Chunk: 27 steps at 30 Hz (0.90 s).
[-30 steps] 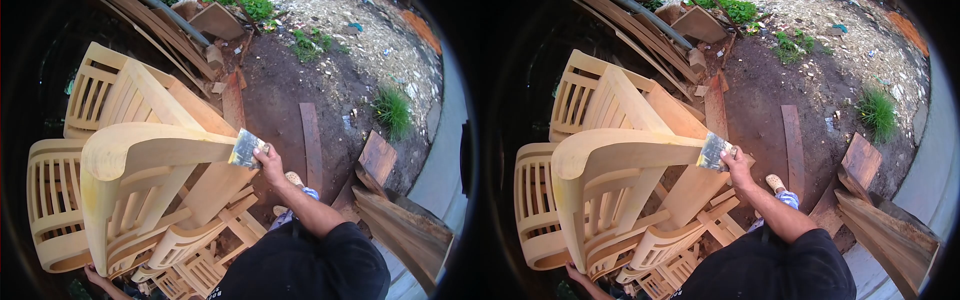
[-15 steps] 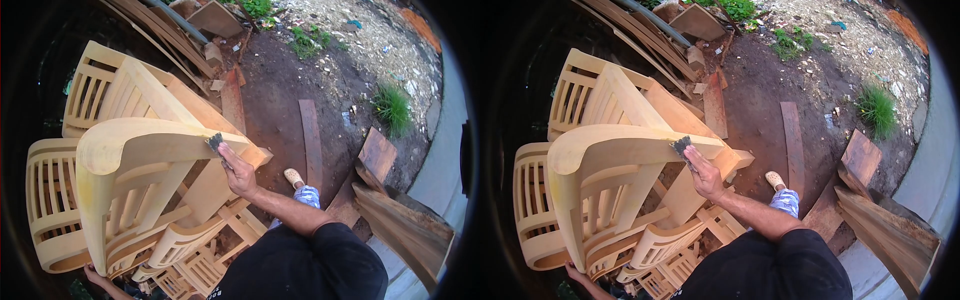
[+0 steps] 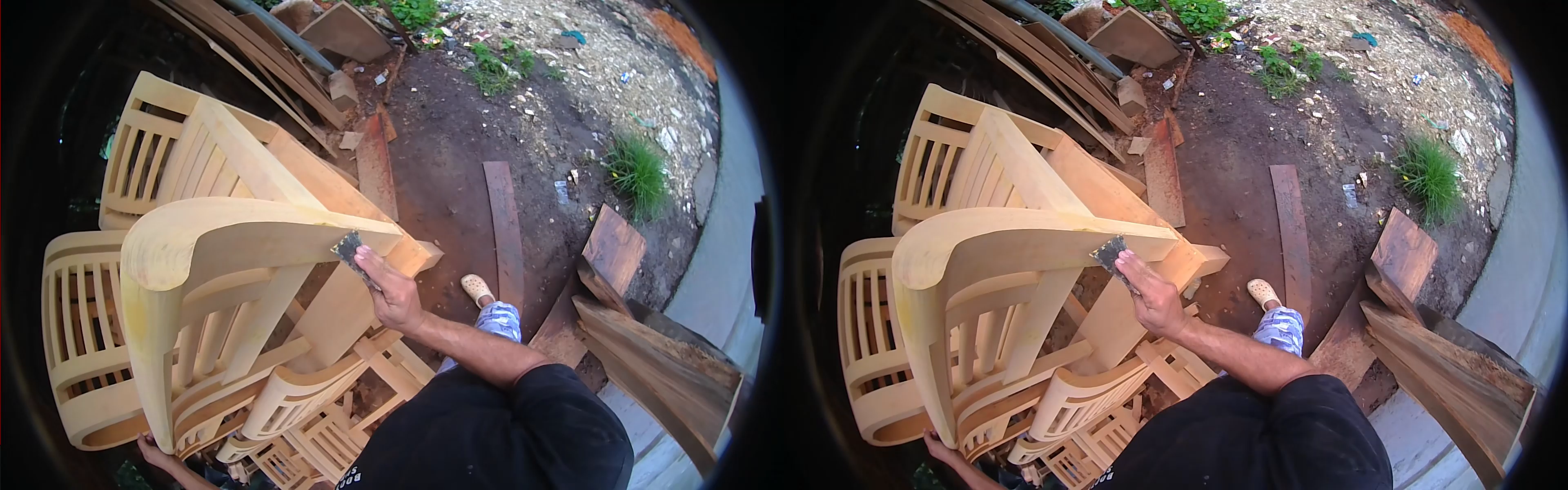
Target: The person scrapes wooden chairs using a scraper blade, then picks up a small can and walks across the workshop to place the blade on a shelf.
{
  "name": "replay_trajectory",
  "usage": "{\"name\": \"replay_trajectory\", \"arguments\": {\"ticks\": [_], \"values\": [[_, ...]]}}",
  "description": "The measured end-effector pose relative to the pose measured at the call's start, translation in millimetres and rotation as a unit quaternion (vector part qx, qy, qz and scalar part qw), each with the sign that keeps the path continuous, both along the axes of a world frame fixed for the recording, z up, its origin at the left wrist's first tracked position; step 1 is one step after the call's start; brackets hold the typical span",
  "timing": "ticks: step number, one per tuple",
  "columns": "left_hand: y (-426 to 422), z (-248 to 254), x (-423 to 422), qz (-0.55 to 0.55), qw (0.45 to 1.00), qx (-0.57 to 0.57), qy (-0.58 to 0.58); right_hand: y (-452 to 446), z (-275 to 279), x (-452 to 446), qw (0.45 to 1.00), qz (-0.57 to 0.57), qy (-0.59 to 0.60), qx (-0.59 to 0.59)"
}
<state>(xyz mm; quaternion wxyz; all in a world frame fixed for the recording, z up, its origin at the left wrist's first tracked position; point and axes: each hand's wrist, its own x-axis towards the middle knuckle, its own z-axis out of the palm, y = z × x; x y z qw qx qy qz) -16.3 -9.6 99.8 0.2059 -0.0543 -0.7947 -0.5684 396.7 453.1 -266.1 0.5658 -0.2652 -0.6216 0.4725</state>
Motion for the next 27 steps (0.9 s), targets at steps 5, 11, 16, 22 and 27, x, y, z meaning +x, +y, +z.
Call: {"name": "replay_trajectory", "arguments": {"ticks": [5,11,16,22,27], "values": [[-1.4,-0.3,-2.3,0.01,1.0,-0.019,0.009,5.5,-3.6,28.2,1.0,0.001,-0.009,-0.013],[1.4,-0.8,4.4,0.005,1.0,-0.025,0.01,68.5,-31.6,52.5,0.955,0.02,-0.144,-0.259],[-2.8,-1.4,0.1,-0.01,1.0,0.005,-0.002,129.8,-7.2,40.3,0.903,0.171,-0.243,-0.31],[-12.4,-4.1,-4.9,-0.03,0.999,0.002,-0.015,156.1,1.7,16.8,0.892,0.237,-0.236,-0.304],[-17.0,-7.4,-10.5,-0.031,1.0,0.002,0.0,157.9,48.3,17.1,0.876,0.267,-0.193,-0.352]]}}
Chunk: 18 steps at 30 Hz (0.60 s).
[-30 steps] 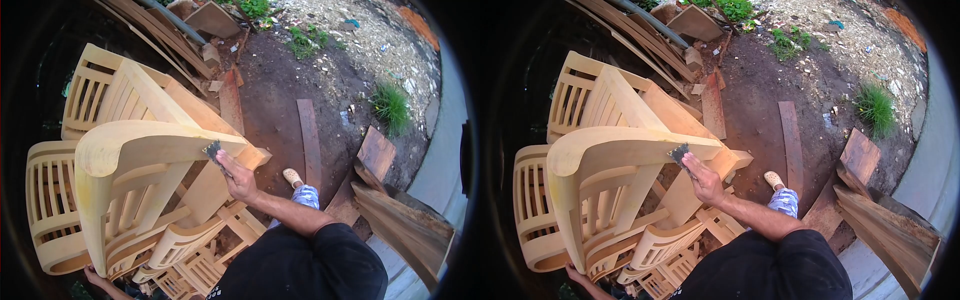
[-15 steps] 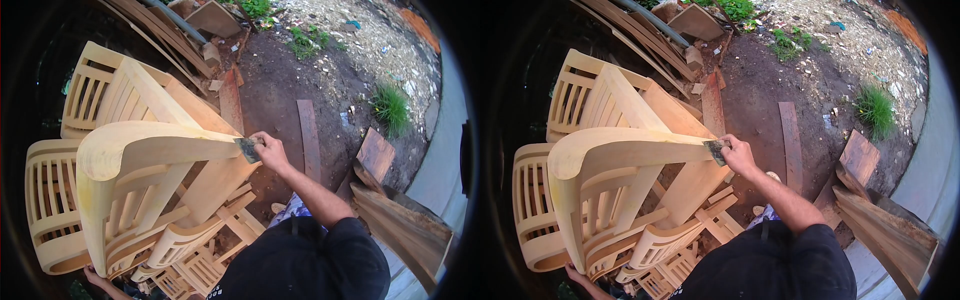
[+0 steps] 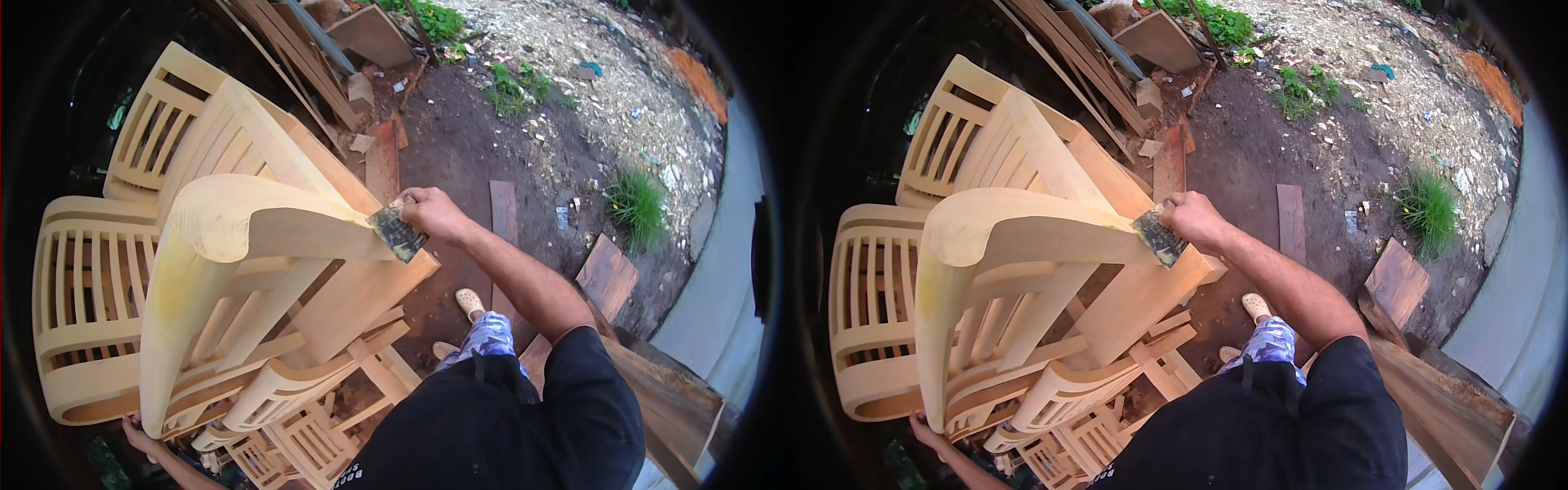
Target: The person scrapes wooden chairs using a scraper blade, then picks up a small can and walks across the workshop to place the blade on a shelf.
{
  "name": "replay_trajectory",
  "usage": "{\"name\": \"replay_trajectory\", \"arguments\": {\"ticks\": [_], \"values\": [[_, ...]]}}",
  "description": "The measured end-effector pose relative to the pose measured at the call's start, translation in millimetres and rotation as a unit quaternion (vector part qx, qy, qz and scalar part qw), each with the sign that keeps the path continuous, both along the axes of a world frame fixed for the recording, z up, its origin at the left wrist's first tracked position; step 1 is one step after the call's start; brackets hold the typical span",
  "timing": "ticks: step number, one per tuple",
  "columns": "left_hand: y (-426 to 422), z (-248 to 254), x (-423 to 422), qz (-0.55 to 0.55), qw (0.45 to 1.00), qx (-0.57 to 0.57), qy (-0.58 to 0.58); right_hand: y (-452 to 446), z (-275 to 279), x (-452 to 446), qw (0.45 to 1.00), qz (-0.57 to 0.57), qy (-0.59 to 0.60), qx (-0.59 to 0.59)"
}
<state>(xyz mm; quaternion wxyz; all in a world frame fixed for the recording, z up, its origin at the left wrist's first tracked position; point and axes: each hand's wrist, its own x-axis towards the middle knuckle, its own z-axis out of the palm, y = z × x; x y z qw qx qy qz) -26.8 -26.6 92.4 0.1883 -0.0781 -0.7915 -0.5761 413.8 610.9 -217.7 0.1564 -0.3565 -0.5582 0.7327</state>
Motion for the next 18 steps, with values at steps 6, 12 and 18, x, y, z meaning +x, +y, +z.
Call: {"name": "replay_trajectory", "arguments": {"ticks": [6,12,18], "values": [[-5.6,-4.8,-6.4,-0.001,1.0,0.025,0.019,6.6,26.4,-5.1,1.0,0.013,0.013,0.02],[-6.3,-5.7,-4.0,-0.011,0.999,0.037,0.01,9.7,41.1,-11.1,0.997,0.021,-0.002,0.071],[-3.7,-7.4,-5.6,-0.001,0.999,0.038,0.024,9.4,61.9,-10.5,0.995,0.012,0.005,0.102]]}}
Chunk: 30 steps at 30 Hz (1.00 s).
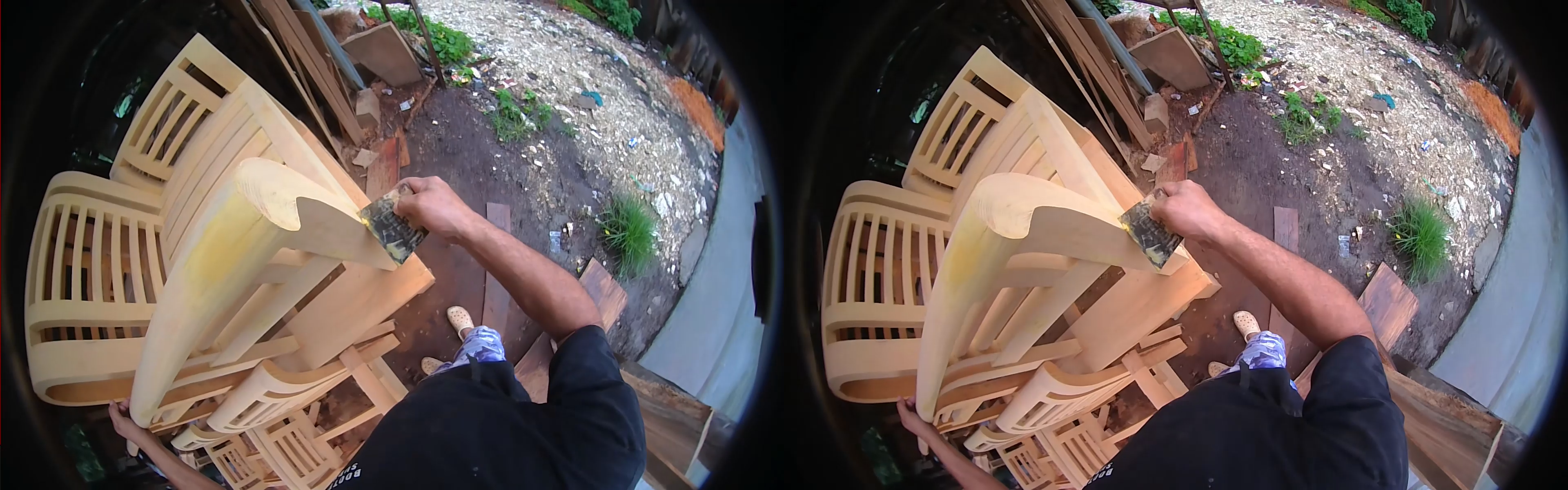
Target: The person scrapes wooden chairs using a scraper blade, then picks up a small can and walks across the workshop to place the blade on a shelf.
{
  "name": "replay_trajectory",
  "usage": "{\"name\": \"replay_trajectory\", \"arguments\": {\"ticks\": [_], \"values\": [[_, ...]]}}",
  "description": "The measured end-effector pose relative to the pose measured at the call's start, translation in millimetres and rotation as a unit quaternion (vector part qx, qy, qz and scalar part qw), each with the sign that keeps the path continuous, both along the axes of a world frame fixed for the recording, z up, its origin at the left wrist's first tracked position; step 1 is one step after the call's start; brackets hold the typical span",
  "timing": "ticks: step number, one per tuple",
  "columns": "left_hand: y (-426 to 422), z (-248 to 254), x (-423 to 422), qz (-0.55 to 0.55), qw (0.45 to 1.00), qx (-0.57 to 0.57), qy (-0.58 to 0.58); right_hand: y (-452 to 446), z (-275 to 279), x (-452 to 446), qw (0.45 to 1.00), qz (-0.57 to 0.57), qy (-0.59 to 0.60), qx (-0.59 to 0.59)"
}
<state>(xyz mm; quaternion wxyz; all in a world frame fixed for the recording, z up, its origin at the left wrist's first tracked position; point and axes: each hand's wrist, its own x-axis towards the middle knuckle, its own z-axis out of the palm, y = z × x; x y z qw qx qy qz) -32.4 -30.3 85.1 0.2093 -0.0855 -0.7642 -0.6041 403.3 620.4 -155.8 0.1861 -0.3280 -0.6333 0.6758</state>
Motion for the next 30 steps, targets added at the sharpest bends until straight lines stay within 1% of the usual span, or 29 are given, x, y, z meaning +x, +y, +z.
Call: {"name": "replay_trajectory", "arguments": {"ticks": [5,8,11,14,16,18,22,23,24,26,28,30], "values": [[1.0,-0.4,0.0,0.006,1.0,-0.007,0.0,-4.2,25.7,3.6,0.999,-0.004,0.01,-0.041],[10.6,-0.4,7.2,0.014,1.0,-0.01,-0.002,-6.7,34.6,7.2,0.997,-0.005,0.04,-0.062],[-4.3,-3.6,-2.5,-0.016,1.0,-0.005,-0.022,-11.9,43.0,13.9,0.98,-0.042,0.137,-0.142],[-3.4,-6.5,-2.2,-0.029,1.0,-0.008,0.003,-20.4,52.6,33.8,0.957,-0.068,0.207,-0.192],[-3.2,-6.0,-2.9,-0.012,0.999,-0.038,0.006,-30.7,48.6,47.6,0.954,-0.071,0.203,-0.208],[-9.2,-9.6,-10.8,-0.015,0.999,-0.036,0.015,-47.0,39.3,60.9,0.954,-0.073,0.191,-0.221],[1.2,-12.7,-9.9,-0.005,1.0,0.0,-0.006,-84.1,11.2,67.5,0.959,-0.053,0.163,-0.227],[13.1,-9.8,2.2,-0.007,1.0,0.021,-0.01,-96.5,6.4,65.5,0.956,-0.05,0.164,-0.239],[18.6,-8.2,11.3,0.01,1.0,0.008,0.004,-110.0,3.3,60.6,0.953,-0.044,0.165,-0.251],[15.1,-19.9,12.2,-0.003,0.99,0.132,0.055,-136.6,2.7,53.5,0.951,-0.032,0.148,-0.27],[25.1,-25.8,47.7,0.055,0.964,0.209,0.153,-162.2,10.9,42.9,0.946,0.004,0.131,-0.298],[15.8,-55.2,77.0,0.118,0.932,0.281,0.198,-183.3,13.6,30.1,0.945,0.025,0.128,-0.3]]}}
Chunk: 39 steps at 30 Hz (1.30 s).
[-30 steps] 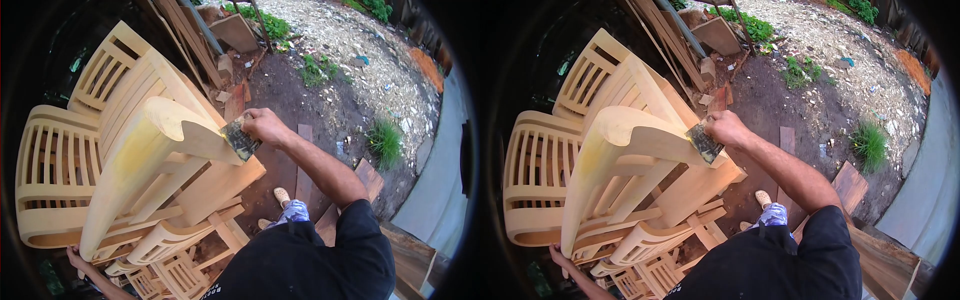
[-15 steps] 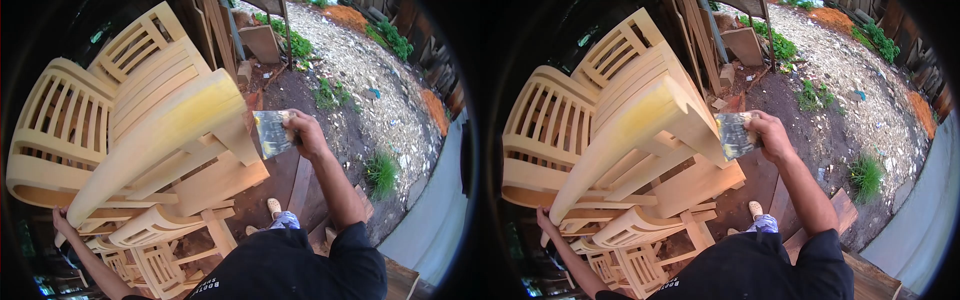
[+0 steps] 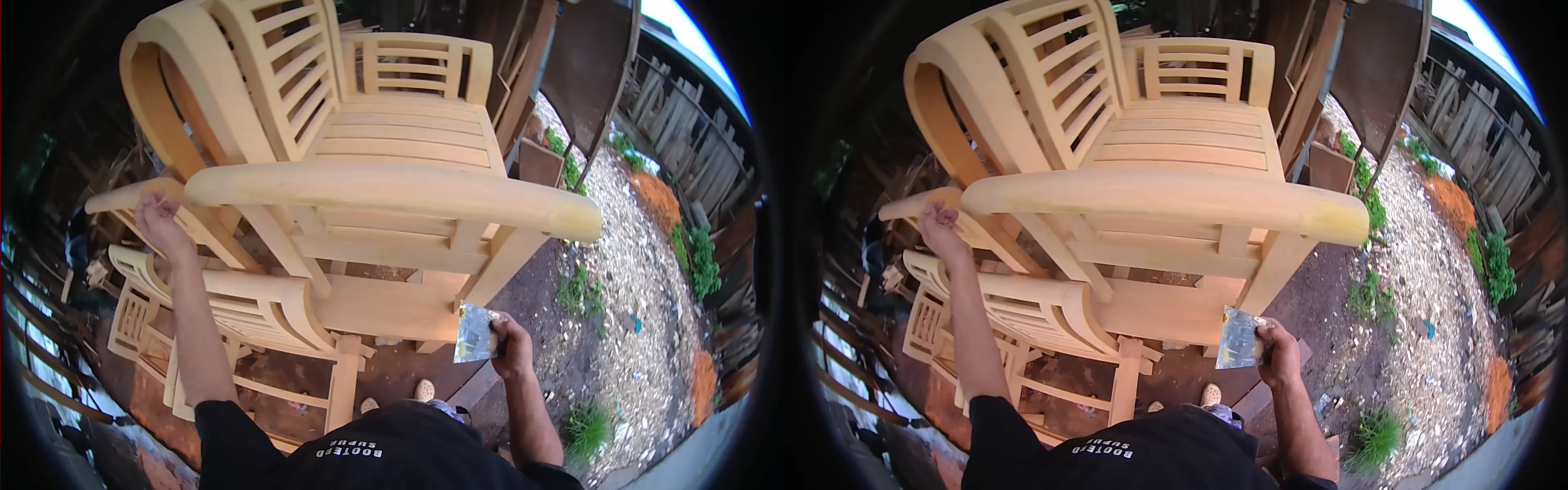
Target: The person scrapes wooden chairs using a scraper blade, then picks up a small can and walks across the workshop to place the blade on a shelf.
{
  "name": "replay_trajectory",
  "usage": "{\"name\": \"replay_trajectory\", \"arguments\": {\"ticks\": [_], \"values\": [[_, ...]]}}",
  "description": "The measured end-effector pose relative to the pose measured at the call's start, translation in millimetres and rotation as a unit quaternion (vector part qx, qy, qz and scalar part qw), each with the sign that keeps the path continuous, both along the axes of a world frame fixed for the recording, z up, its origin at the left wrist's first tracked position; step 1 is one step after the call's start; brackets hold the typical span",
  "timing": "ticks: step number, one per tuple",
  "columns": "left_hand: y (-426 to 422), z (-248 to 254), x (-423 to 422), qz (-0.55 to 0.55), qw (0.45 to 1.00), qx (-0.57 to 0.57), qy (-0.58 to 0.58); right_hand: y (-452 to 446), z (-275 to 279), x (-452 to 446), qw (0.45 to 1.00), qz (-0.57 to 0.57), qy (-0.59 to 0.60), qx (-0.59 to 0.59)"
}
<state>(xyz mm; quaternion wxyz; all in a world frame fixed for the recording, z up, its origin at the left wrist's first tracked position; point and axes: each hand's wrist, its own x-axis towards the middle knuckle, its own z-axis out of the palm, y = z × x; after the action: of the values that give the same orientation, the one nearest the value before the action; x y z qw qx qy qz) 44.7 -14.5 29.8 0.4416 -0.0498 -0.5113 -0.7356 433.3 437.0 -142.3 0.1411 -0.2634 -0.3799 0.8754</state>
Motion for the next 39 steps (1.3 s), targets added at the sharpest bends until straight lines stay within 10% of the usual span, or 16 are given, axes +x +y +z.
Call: {"name": "replay_trajectory", "arguments": {"ticks": [8,17,25,39], "values": [[72.2,-207.1,206.3,-0.357,0.902,-0.121,-0.209,-102.0,49.6,-60.5,0.996,0.074,0.02,0.045],[99.8,-144.0,279.2,-0.372,0.907,-0.196,-0.018,-208.4,81.6,-121.2,0.978,0.194,0.073,0.025],[123.8,-119.3,232.9,-0.239,0.971,-0.001,-0.018,-247.4,97.9,-147.8,0.969,0.215,0.1,0.062],[124.0,-78.3,168.6,-0.185,0.978,0.074,-0.055,-143.4,46.6,-130.7,0.924,0.268,-0.003,0.273]]}}
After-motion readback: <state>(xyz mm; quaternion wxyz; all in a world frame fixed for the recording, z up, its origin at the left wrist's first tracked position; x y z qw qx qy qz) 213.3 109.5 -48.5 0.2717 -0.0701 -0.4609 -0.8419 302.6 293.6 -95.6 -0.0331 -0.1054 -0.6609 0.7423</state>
